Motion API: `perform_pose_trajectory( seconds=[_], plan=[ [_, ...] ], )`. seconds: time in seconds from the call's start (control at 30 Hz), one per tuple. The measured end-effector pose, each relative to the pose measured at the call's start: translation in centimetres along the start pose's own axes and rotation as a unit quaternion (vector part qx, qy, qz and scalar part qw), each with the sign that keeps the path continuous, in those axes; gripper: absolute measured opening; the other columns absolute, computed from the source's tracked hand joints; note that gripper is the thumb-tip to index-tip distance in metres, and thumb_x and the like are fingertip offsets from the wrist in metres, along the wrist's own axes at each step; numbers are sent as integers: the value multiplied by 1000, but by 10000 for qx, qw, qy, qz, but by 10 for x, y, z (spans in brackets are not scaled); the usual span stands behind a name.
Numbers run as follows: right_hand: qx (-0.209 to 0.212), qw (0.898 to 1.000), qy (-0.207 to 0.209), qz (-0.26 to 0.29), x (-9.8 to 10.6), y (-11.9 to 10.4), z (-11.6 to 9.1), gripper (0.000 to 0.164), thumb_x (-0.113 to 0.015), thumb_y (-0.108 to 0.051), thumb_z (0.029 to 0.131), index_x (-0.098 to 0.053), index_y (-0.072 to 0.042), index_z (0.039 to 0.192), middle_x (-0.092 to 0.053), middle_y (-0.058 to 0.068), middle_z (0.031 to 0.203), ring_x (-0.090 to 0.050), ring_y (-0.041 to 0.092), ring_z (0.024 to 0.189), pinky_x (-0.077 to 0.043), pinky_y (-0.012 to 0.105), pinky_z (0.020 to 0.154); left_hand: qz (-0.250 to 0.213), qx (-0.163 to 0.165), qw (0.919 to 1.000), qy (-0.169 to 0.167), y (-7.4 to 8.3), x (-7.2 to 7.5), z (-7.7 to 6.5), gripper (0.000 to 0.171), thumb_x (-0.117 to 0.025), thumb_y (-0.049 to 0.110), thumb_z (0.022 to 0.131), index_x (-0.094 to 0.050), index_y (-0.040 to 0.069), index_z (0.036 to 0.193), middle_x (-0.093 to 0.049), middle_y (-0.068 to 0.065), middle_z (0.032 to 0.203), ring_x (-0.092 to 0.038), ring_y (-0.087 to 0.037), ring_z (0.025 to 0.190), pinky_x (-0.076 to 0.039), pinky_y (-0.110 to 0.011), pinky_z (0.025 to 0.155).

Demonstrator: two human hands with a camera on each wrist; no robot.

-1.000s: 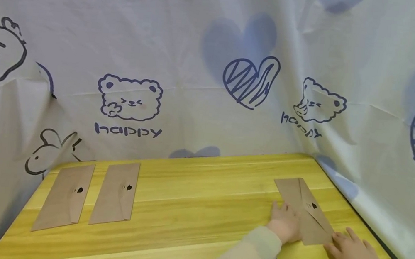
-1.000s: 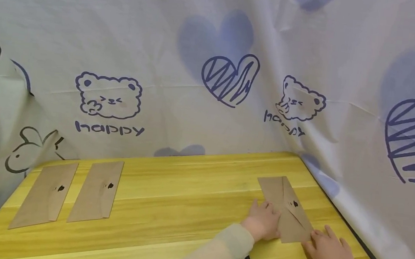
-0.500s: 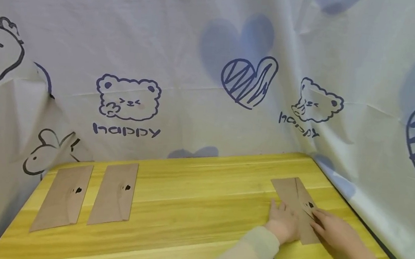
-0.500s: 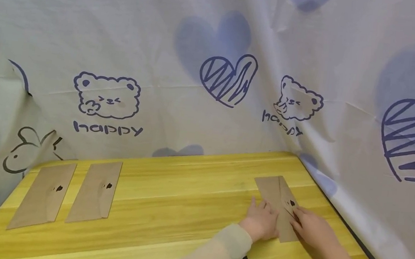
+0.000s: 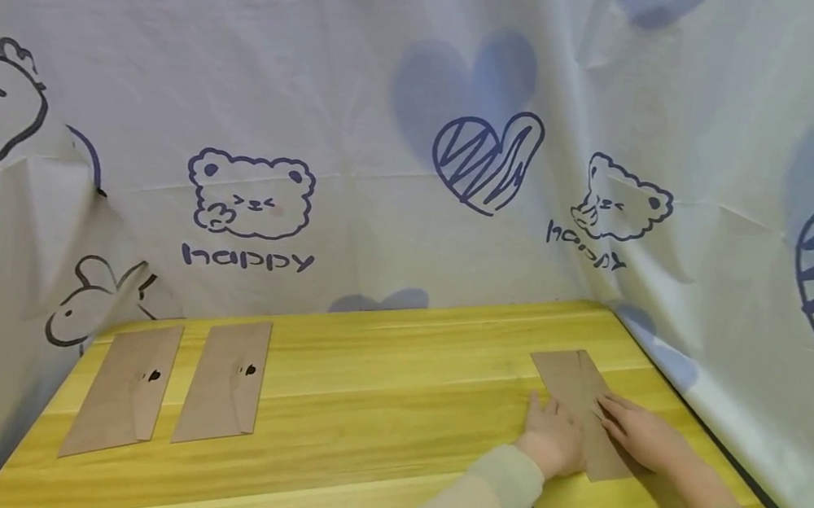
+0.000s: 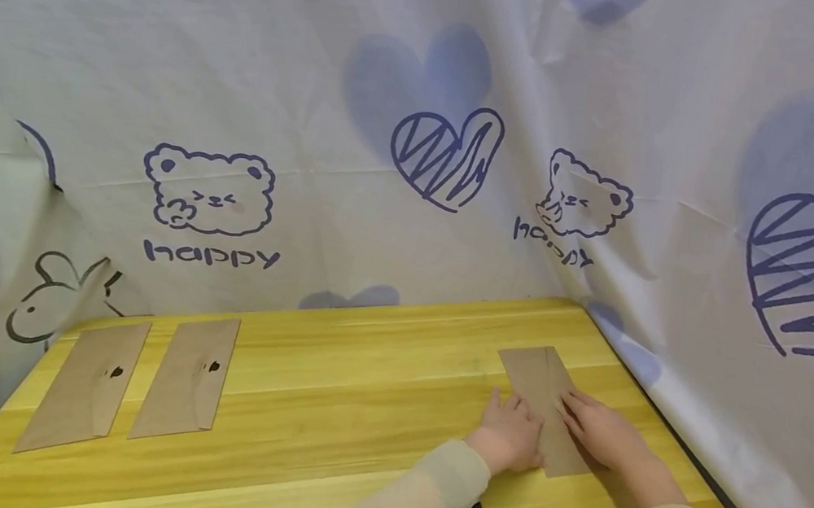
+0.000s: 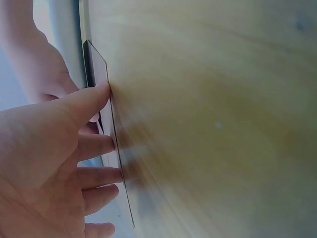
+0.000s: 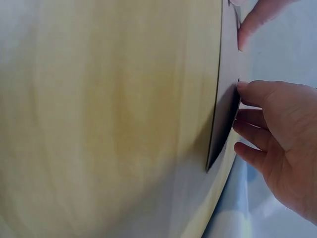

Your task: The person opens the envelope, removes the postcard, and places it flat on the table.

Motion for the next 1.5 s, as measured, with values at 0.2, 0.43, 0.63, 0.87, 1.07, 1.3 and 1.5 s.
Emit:
perform_pose_trajectory(
  seconds=[0.2,0.43,0.63,0.87,1.07,1.3,1.5],
  plan=[
    [-95,9995,-134,274,4,4,1,39,-59,-14,96,-59,8,128,-59,31,128,-56,49,117,-46,59,97,33,-10,10000,-17,0,2,-2,61,-42,72,89,-30,51,145,-28,21,156,-22,-2,148,-19,-35,122],
    [155,9989,319,297,10,8,-2,35,-61,-5,93,-61,7,125,-63,30,121,-61,48,109,-49,59,93,19,-33,9999,161,-1,2,-4,62,-44,71,89,-35,46,145,-33,18,154,-25,-3,146,-22,-35,121],
    [575,9925,1021,-360,15,15,-7,38,-67,-2,86,-62,4,123,-65,27,120,-64,45,105,-52,56,89,23,-12,9999,113,-1,3,-4,62,-44,70,90,-34,46,146,-33,19,154,-26,-3,146,-23,-34,120],
    [1226,9676,1689,-1420,23,25,-16,53,-49,14,85,-53,2,136,-53,22,139,-34,34,144,-27,47,119,-35,-25,10000,76,-1,2,-2,62,-45,71,89,-34,46,146,-32,19,155,-24,-3,147,-23,-35,120],
    [1205,9608,1752,-1781,17,43,-21,53,-48,9,87,-49,4,139,-41,19,150,9,9,150,2,34,124,-106,-41,9999,41,0,1,0,64,-46,72,88,-33,46,146,-31,19,155,-24,-3,148,-22,-35,121],
    [413,9773,1260,-1652,6,55,-28,52,-60,-35,94,-58,2,131,-56,21,136,-31,31,145,-33,58,108,-189,-45,9998,45,-2,1,0,65,-46,71,89,-31,47,147,-31,18,156,-24,-4,148,-22,-35,121],
    [36,9804,621,-1871,2,57,-32,58,-57,-44,94,-59,-1,132,-56,18,138,-46,34,133,-32,57,109,-176,-55,9998,73,-2,1,-1,64,-46,71,89,-31,47,147,-31,18,155,-24,-4,147,-23,-35,120]
  ],
)
Point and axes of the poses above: each hand's wrist, its own z-axis towards the middle knuckle, its own x-axis out of the back of the hand, y = z × x, the point moved 1 cm from there along z, towards the middle knuckle
